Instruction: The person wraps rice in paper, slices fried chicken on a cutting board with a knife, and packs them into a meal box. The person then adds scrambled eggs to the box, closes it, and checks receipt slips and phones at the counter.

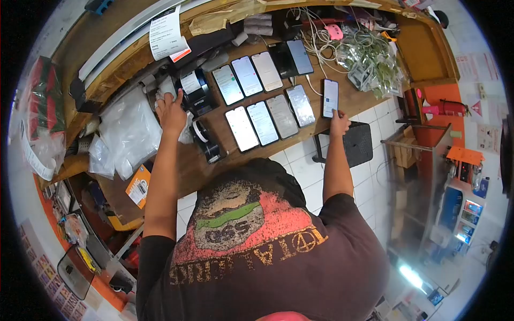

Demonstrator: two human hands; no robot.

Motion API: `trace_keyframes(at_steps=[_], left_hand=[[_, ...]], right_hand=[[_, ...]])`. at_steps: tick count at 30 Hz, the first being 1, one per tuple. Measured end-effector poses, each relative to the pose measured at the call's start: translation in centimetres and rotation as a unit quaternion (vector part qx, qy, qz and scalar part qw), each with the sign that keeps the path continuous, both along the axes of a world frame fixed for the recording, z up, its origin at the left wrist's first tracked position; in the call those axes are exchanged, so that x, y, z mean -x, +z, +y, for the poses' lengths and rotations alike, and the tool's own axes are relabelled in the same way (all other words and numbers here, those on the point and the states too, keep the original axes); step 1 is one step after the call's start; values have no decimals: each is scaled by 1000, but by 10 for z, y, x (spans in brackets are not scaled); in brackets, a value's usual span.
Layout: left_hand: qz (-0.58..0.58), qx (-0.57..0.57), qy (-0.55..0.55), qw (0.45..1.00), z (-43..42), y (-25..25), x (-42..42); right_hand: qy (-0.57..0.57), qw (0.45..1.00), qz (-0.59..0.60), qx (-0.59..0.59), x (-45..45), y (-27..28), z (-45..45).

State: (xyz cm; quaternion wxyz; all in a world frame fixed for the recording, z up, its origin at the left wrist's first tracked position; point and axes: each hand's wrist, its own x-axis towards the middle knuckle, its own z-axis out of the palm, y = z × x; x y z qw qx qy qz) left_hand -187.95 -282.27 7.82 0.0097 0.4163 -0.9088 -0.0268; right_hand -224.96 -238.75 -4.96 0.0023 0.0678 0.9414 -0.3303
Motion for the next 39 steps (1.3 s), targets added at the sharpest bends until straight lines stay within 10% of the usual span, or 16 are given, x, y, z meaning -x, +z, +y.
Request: trace_keyframes(at_steps=[3,6,9,14,16,22,30,33,36,39], left_hand=[[2,8,-10,1000,-1,-1,-1],[-4,3,-7,1000,-4,-4,1],[-12,55,-15,998,-2,-13,0],[-21,58,-15,998,-1,-6,5],[-14,60,-10,998,-2,-5,3],[25,-10,12,1000,-3,0,3],[46,-23,8,999,-5,1,3],[42,-21,7,999,-3,0,4],[39,9,-3,999,-1,-1,6],[27,-4,0,1000,-1,-1,6]], right_hand=[[-159,978,79,-110,-23,56,-73],[48,973,209,90,-16,28,-141],[244,919,53,305,-23,25,-244],[394,904,71,153,-20,24,-370],[434,860,266,21,-14,18,-402],[466,846,218,-137,-8,3,-438],[396,908,135,-11,3,-8,-442],[397,868,147,261,4,-15,-427],[349,900,143,216,-27,24,-376],[200,838,-126,491,-43,32,-320]])
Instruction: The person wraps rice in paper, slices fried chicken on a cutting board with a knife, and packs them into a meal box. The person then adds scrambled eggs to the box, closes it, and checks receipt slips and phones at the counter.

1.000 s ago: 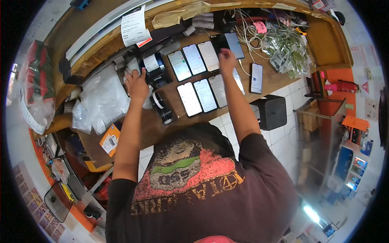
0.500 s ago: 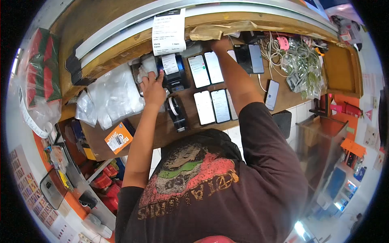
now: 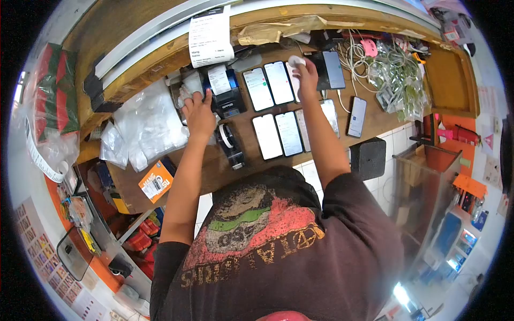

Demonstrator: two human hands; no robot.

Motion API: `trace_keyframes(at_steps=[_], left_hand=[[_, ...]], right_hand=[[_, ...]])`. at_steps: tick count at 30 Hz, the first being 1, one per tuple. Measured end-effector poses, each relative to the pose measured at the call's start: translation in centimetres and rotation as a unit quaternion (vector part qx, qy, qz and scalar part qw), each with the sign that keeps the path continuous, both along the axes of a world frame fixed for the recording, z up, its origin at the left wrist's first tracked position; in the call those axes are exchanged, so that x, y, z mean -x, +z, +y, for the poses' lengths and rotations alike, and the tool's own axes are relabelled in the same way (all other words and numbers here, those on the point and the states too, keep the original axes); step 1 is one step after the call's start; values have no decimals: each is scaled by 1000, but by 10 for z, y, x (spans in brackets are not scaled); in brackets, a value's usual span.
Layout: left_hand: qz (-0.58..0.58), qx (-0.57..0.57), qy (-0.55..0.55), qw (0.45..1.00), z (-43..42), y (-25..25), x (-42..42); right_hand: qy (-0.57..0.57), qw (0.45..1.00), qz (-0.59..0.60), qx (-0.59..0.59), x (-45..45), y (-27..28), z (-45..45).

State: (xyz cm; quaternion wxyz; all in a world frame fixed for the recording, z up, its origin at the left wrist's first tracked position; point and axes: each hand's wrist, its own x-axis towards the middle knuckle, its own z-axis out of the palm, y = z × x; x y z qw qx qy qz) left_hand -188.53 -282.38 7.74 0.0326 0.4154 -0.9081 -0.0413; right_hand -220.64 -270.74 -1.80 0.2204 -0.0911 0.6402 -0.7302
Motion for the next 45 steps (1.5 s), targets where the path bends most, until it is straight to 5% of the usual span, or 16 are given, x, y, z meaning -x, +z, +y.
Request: trace_keyframes(at_steps=[2,5,18,21,27,38,45], left_hand=[[-10,-5,0,1000,1,0,-1],[-11,12,-5,1000,1,-3,-1],[-75,74,-31,994,8,2,1],[-77,77,-29,994,7,0,0],[-125,42,-12,991,7,4,7],[-84,65,-23,994,9,0,4],[-85,73,-26,993,9,-2,3]], right_hand=[[17,967,-192,166,-14,17,50],[7,918,-288,273,-29,38,124],[-250,887,-293,256,-1,43,317],[-271,908,-207,243,-6,33,330],[-266,924,-231,151,-8,3,360],[-227,946,17,-231,-12,-14,337],[-161,923,168,-307,29,-63,354]])
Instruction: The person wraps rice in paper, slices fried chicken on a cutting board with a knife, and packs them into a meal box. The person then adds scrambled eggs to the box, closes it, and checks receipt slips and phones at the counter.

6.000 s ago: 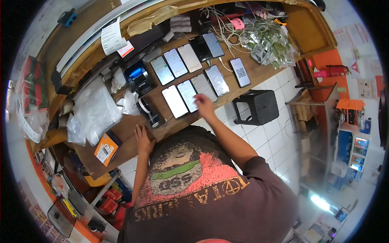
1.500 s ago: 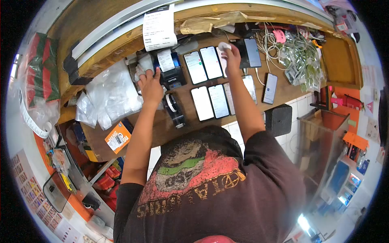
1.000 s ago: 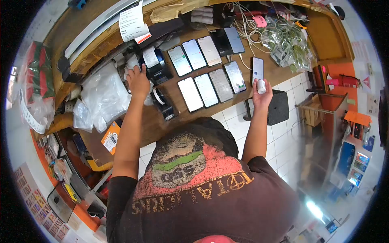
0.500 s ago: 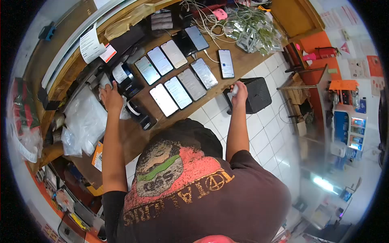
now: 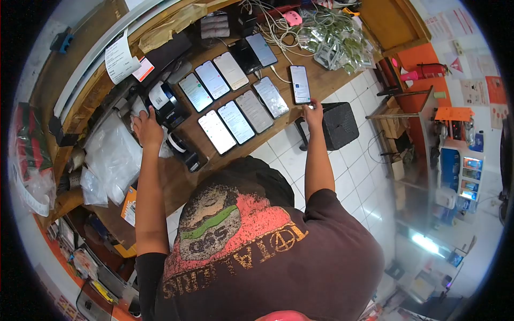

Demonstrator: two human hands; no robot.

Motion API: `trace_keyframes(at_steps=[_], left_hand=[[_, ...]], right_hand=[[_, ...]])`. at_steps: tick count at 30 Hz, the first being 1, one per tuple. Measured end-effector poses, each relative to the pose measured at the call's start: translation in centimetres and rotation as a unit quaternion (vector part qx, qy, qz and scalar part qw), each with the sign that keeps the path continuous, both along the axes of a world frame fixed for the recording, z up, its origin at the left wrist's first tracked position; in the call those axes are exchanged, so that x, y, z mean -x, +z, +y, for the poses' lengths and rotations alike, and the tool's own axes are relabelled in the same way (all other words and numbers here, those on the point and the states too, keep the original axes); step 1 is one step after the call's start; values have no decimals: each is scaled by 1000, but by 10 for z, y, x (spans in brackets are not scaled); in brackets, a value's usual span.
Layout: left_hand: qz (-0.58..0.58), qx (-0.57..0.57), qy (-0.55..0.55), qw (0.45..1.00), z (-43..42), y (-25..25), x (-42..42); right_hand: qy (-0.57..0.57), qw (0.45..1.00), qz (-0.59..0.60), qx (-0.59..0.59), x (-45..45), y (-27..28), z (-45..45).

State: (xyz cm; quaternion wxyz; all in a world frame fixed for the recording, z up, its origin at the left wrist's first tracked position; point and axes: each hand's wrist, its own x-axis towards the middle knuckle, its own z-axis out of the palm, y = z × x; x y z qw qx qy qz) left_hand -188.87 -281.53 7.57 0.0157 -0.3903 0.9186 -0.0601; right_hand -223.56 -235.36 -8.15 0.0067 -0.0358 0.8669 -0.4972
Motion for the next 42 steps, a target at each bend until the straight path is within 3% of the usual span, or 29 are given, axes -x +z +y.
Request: trace_keyframes(at_steps=[2,8,10,13,16,18,25,29,31,37,39,42], left_hand=[[-22,-28,15,999,3,6,2],[-12,-23,22,999,6,8,3],[-14,-16,18,1000,5,3,3],[-11,-7,12,1000,2,-2,2],[-8,-13,15,1000,2,2,3],[-10,-21,17,1000,3,4,3],[-10,-8,16,1000,3,3,4],[-9,-6,8,1000,5,7,4],[-2,-5,4,1000,2,3,3],[2,-4,-1,1000,3,5,3],[1,-2,-4,1000,3,6,3],[-5,9,-11,1000,2,4,3]], right_hand=[[-21,995,-99,17,-13,45,-7],[36,995,-96,-18,-33,64,-4],[99,989,39,-98,-12,-2,21],[128,961,183,-163,-10,-6,22],[87,992,22,-91,-18,15,15],[14,991,-134,-16,-35,65,-7],[6,993,-116,3,-29,57,-5],[80,995,-24,-52,3,14,7],[108,990,30,-86,4,19,2],[114,989,-57,-81,1,66,-18],[112,977,-180,11,-2,81,-24],[141,974,-180,5,5,73,-24]])
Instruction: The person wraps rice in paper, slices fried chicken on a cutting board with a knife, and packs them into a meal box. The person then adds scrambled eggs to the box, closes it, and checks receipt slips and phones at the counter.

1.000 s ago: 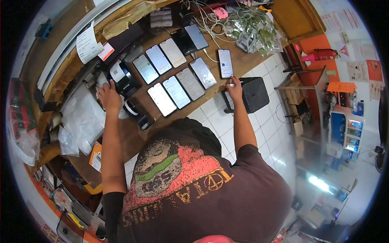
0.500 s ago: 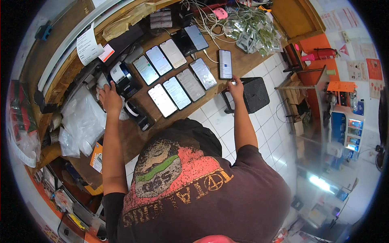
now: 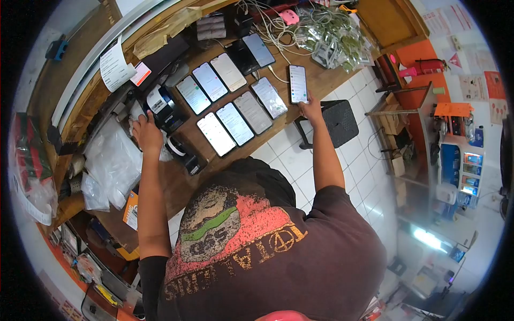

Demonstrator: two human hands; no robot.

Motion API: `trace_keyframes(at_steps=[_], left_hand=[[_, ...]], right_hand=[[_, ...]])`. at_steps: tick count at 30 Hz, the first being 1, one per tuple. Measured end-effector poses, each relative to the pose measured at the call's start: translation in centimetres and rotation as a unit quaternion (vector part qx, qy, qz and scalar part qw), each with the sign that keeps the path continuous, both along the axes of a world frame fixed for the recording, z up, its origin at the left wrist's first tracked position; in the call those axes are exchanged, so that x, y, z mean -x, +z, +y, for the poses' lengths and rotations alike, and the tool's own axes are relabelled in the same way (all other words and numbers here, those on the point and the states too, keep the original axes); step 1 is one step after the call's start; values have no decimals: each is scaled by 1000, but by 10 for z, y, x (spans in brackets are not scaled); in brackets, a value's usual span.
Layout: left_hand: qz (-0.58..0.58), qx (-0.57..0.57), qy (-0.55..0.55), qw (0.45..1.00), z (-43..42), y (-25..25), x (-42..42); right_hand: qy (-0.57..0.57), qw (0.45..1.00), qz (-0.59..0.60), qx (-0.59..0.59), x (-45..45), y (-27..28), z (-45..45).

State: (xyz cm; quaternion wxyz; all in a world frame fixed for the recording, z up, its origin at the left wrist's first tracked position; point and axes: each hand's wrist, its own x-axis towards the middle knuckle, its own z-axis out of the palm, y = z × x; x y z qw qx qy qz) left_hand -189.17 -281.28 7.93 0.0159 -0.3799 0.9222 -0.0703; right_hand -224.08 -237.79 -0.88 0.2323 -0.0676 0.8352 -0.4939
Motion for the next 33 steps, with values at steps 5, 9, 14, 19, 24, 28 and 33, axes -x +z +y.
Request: trace_keyframes(at_steps=[5,9,14,19,24,28,33], left_hand=[[-18,-16,11,1000,0,3,3],[-14,-16,13,1000,0,1,3],[-18,-12,10,1000,0,0,2],[-15,-9,4,1000,0,-1,1],[-13,1,4,1000,1,-1,1],[-18,-5,6,1000,1,1,2],[-13,-4,6,1000,0,0,2]], right_hand=[[-8,996,28,-85,4,-11,0],[17,992,36,-123,13,-19,11],[-42,995,36,-84,0,-5,10],[-41,998,4,-56,-8,4,9],[-18,1000,9,-10,-11,0,12],[-5,1000,12,25,-6,-18,16],[21,997,38,-70,-13,-3,5]])
